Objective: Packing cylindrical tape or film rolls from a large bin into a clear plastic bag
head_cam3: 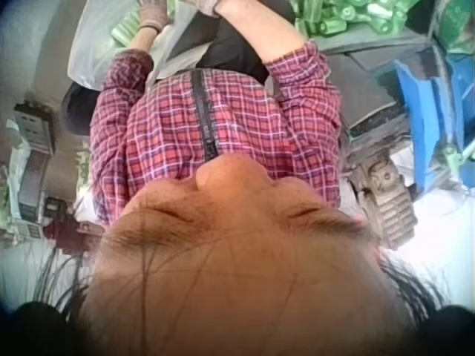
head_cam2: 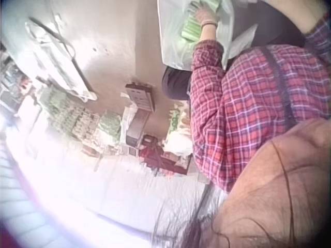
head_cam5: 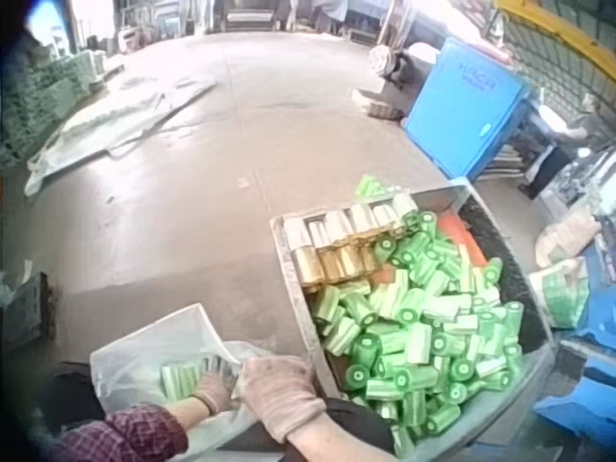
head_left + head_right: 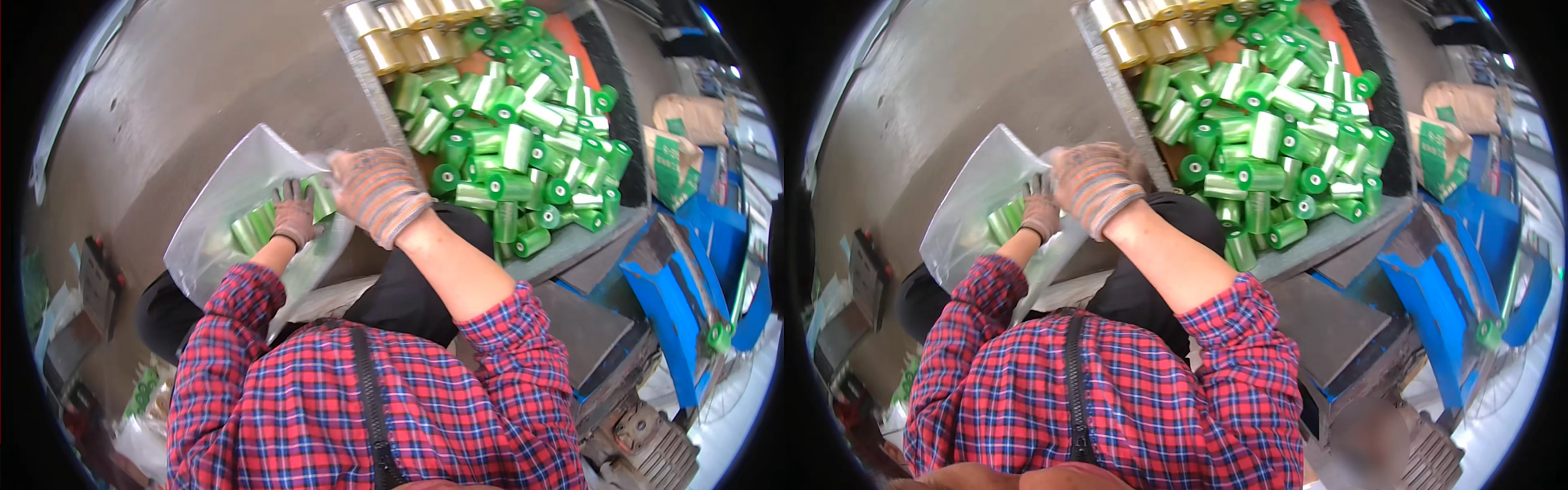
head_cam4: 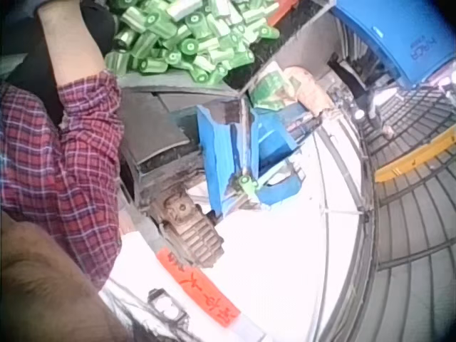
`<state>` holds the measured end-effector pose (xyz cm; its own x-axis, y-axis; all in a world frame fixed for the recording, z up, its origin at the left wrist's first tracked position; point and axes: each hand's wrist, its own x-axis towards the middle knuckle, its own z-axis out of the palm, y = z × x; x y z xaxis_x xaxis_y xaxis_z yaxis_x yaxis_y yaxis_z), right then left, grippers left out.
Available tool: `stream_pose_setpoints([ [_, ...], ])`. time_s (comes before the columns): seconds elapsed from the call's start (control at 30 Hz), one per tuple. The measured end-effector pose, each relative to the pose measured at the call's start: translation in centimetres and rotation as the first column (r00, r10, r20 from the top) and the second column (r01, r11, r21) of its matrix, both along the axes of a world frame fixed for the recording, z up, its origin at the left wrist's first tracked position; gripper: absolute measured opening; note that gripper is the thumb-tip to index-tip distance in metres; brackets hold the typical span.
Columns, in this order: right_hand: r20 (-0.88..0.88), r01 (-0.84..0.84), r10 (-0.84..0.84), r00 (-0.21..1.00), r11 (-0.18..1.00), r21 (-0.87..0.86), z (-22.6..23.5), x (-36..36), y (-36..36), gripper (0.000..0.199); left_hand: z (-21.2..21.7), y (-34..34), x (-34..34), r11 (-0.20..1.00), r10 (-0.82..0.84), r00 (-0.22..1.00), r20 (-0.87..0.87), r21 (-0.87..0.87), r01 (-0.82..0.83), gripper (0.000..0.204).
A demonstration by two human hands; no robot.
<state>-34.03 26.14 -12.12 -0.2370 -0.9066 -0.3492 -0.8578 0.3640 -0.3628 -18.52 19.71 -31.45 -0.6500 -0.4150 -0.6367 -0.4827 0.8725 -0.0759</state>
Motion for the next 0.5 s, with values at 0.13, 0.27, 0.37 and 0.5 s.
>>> stream_pose_setpoints([
  [0.13,-0.079,0.189,-0.292,0.953,0.779,-0.598,-4.3,-7.7,3.2,0.020,1.0,2.4,2.8,0.995,-0.042,0.857,-0.514,0.052,0.080,0.057],
  [0.27,-0.134,0.619,-0.613,0.779,0.785,0.004,-13.6,-13.7,10.1,0.034,6.6,4.8,1.8,0.968,0.086,0.876,-0.474,0.247,0.038,0.052],
  [0.37,-0.353,0.376,-0.251,0.901,0.859,0.349,-18.3,-10.4,11.0,0.048,8.4,5.4,2.9,0.972,0.099,0.910,-0.403,0.237,-0.001,0.052],
  [0.5,-0.362,0.465,-0.311,0.879,0.731,0.500,-20.9,-11.3,10.9,0.059,10.2,5.9,3.0,0.954,0.135,0.956,-0.262,0.294,-0.054,0.056],
])
